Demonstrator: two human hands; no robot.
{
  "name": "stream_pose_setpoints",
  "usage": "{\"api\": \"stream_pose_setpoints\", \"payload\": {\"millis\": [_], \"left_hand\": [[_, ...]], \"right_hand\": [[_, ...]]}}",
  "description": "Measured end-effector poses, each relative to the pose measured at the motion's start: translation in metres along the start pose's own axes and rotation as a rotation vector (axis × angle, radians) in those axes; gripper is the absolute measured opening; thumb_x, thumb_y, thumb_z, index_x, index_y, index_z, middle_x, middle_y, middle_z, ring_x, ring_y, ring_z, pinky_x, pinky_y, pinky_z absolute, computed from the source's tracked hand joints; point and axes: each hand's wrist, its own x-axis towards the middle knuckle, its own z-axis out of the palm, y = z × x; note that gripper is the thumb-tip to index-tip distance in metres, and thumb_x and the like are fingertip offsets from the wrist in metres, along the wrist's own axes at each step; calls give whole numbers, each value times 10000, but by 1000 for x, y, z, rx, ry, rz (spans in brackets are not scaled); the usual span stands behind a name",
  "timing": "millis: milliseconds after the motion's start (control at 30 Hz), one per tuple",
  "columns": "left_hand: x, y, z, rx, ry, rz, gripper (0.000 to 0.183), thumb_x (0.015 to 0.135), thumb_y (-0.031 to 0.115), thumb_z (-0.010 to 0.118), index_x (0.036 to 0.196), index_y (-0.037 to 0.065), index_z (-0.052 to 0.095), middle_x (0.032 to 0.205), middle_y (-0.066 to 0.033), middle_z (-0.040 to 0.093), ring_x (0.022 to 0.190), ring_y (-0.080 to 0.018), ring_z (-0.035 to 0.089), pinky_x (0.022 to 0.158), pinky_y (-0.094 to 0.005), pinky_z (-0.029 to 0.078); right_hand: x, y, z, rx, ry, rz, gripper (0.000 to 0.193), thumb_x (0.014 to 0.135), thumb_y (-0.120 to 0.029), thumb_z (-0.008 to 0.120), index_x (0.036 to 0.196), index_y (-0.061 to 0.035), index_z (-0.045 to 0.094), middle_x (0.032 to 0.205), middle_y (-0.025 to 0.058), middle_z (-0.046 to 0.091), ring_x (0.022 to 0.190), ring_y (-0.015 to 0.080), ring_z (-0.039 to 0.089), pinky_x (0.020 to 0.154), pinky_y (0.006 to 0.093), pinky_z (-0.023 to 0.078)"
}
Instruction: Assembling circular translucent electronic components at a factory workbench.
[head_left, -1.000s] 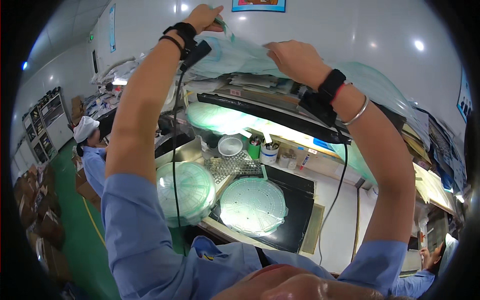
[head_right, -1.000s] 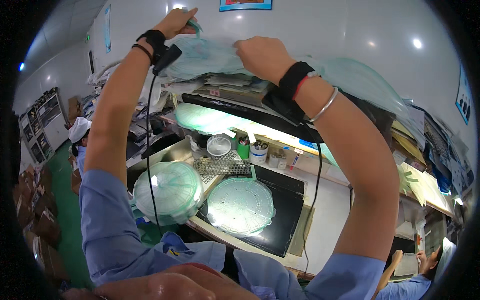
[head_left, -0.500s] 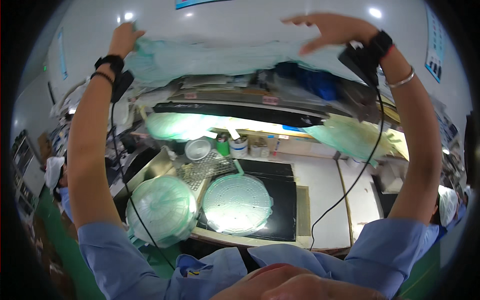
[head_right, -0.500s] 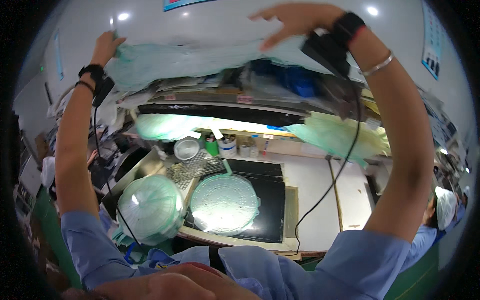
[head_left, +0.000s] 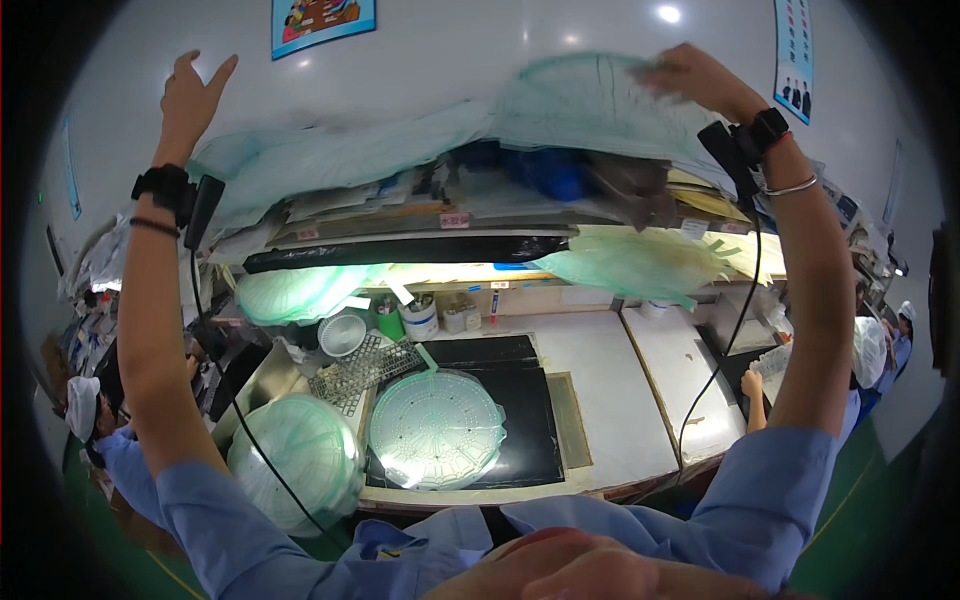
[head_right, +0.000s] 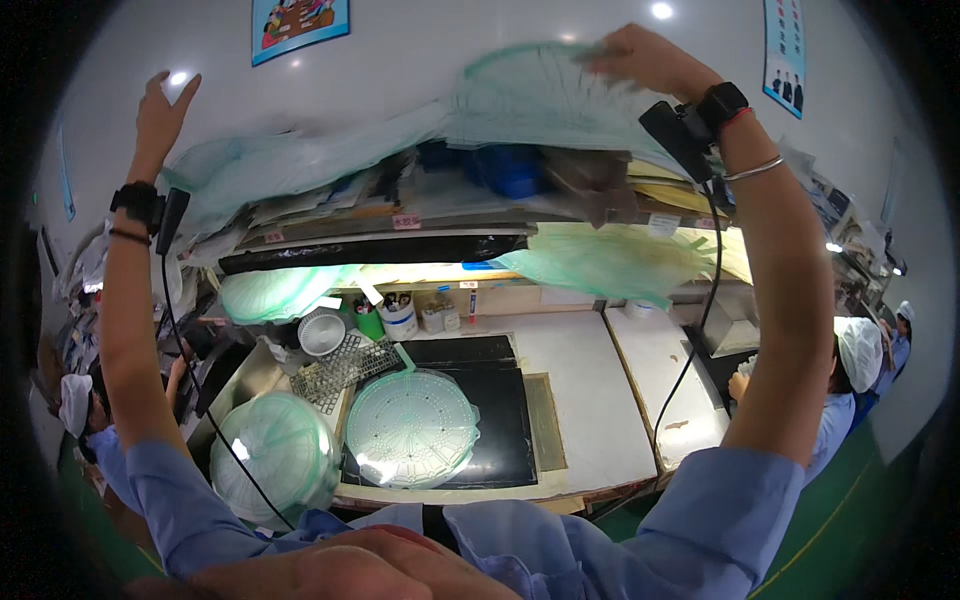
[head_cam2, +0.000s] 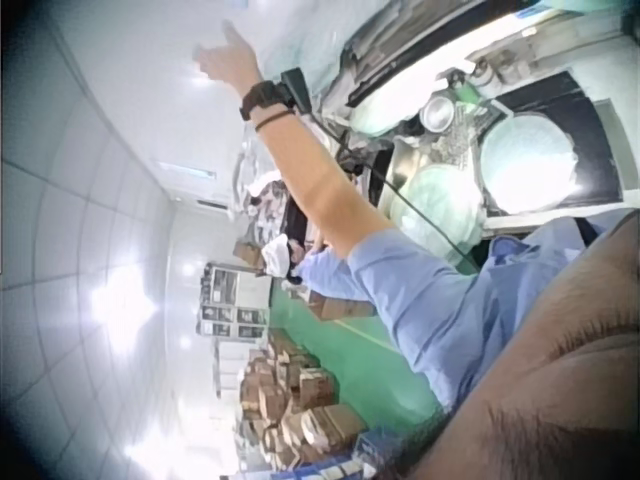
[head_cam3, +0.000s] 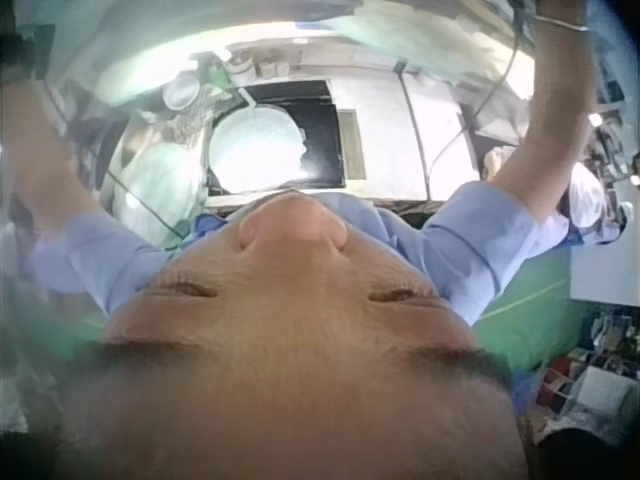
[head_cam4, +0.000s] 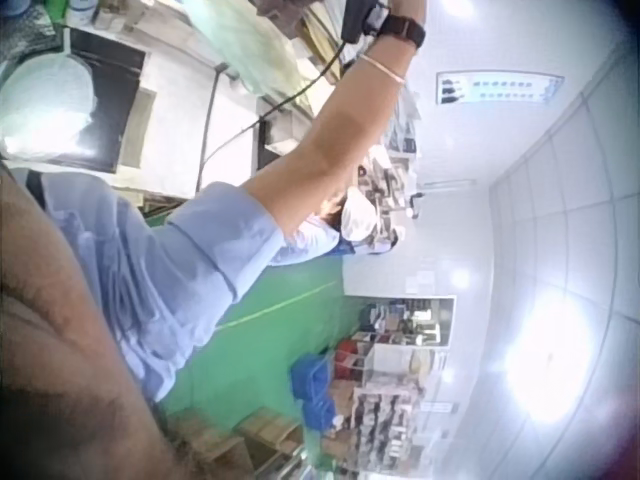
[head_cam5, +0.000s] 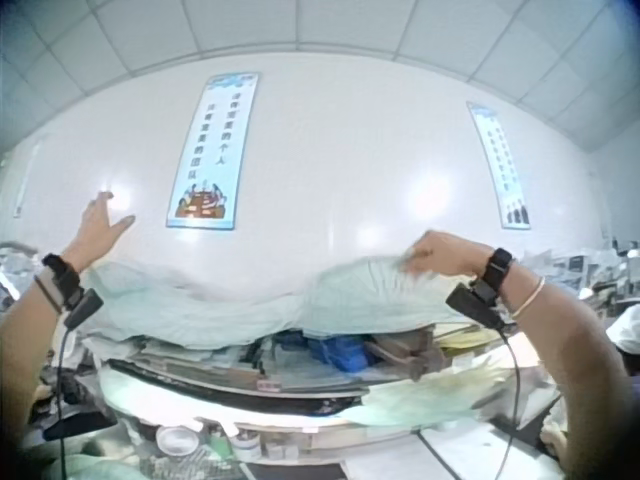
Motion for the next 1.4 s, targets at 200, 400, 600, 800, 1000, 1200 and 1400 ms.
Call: {"api": "stream_pose_setpoints", "payload": {"millis": [200, 400, 600, 800, 1000, 1200, 1400], "left_hand": [[-112, 185, -92, -1645, -986, -416, 610, 917, 503, 378, 1298, 27, 377, 1233, -200, 491, 1025, -265, 570, 846, -371, 480], [-204, 236, -96, -1884, -782, -697, 620, 901, 213, 520, 1395, 57, 179, 1246, -236, 459, 986, -343, 586, 786, -480, 522], [-340, 213, -78, -1856, -858, -853, 699, 863, 44, 528, 1420, 113, 111, 1248, -250, 448, 842, -304, 631, 577, -376, 566], [-437, 206, -72, -1780, -718, -1108, 665, 854, -32, 479, 1410, 172, 176, 1217, -248, 474, 732, -337, 635, 499, -413, 560], [-463, 194, -78, -1681, -698, -1250, 651, 853, -50, 455, 1404, 176, 194, 1205, -210, 493, 723, -344, 632, 510, -440, 567], [-474, 189, -81, -1651, -707, -1230, 621, 850, -42, 467, 1396, 101, 209, 1194, -209, 500, 839, -302, 607, 574, -427, 567], [-483, 183, -87, -1518, -713, -1227, 611, 850, -10, 487, 1395, 23, 212, 1189, -197, 517, 998, -216, 541, 800, -302, 463]], "right_hand": [[-96, -30, 8, -373, 548, -632, 271, 844, -72, 522, 1085, -132, 632, 1033, 45, 640, 987, 251, 601, 861, 394, 485], [-233, -47, 87, -337, 192, -806, 461, 687, -142, 677, 1141, -171, 600, 1171, 2, 575, 1108, 237, 527, 1006, 483, 361], [-273, 49, 81, 642, 42, -78, 454, 787, -229, 678, 1186, -70, 530, 1158, 113, 554, 1006, 222, 562, 875, 336, 446], [-262, 86, 143, 991, 315, 589, 472, 866, -330, 593, 1168, 20, 501, 1073, 100, 565, 892, 143, 575, 753, 264, 489], [-254, 84, 181, 1389, 239, 582, 311, 847, -310, 630, 999, -41, 597, 901, 35, 595, 769, 87, 570, 700, 242, 490], [-245, 77, 202, 1276, 440, 474, 109, 821, -153, 667, 825, -56, 620, 724, -3, 596, 642, 53, 545, 638, 215, 479], [-237, 65, 210, 1266, 500, 441, 237, 831, -106, 644, 1007, 9, 533, 754, 35, 628, 695, 76, 580, 647, 223, 490]]}}
